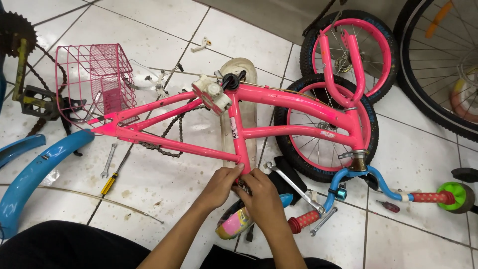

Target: The person is assembling components onto a pink bicycle frame, specifically using a wrench to tighten bolts near the seat and rear wheel area while sitting on the floor.

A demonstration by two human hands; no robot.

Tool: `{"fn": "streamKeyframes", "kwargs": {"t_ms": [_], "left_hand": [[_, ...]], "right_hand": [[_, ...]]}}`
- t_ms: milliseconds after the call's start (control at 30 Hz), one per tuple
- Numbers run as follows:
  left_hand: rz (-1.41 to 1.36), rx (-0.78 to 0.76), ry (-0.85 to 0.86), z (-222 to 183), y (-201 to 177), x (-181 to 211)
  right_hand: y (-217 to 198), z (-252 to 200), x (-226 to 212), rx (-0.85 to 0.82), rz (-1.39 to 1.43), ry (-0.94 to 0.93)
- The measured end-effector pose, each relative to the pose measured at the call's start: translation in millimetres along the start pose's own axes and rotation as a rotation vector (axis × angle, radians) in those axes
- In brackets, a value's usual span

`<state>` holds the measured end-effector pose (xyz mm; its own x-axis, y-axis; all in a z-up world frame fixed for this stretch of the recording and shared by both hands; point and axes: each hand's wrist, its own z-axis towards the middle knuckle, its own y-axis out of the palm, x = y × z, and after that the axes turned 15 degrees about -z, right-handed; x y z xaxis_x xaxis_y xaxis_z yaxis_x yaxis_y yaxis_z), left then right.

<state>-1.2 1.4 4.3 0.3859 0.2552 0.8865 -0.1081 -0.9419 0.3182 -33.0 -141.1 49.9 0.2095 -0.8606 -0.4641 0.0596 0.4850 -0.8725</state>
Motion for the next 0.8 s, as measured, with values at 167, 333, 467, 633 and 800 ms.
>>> {"fn": "streamKeyframes", "kwargs": {"t_ms": [167, 333, 467, 633, 800], "left_hand": [[0.002, 0.009, -0.011, 3, 0, -3], [-0.003, 0.006, 0.013, 4, 0, -4], [0.048, 0.01, -0.007, 2, -1, -5], [0.163, -0.036, 0.03, -2, 5, 10], [0.288, -0.02, -0.047, 5, 3, 5]], "right_hand": [[-15, 5, 1, -0.044, 0.055, -0.1], [-5, 6, 6, 0.012, 0.027, -0.123], [-13, 4, 3, -0.027, 0.069, -0.082], [-43, 10, 46, -0.051, 0.174, 0.032], [-55, -5, 123, -0.349, 0.026, 0.54]]}}
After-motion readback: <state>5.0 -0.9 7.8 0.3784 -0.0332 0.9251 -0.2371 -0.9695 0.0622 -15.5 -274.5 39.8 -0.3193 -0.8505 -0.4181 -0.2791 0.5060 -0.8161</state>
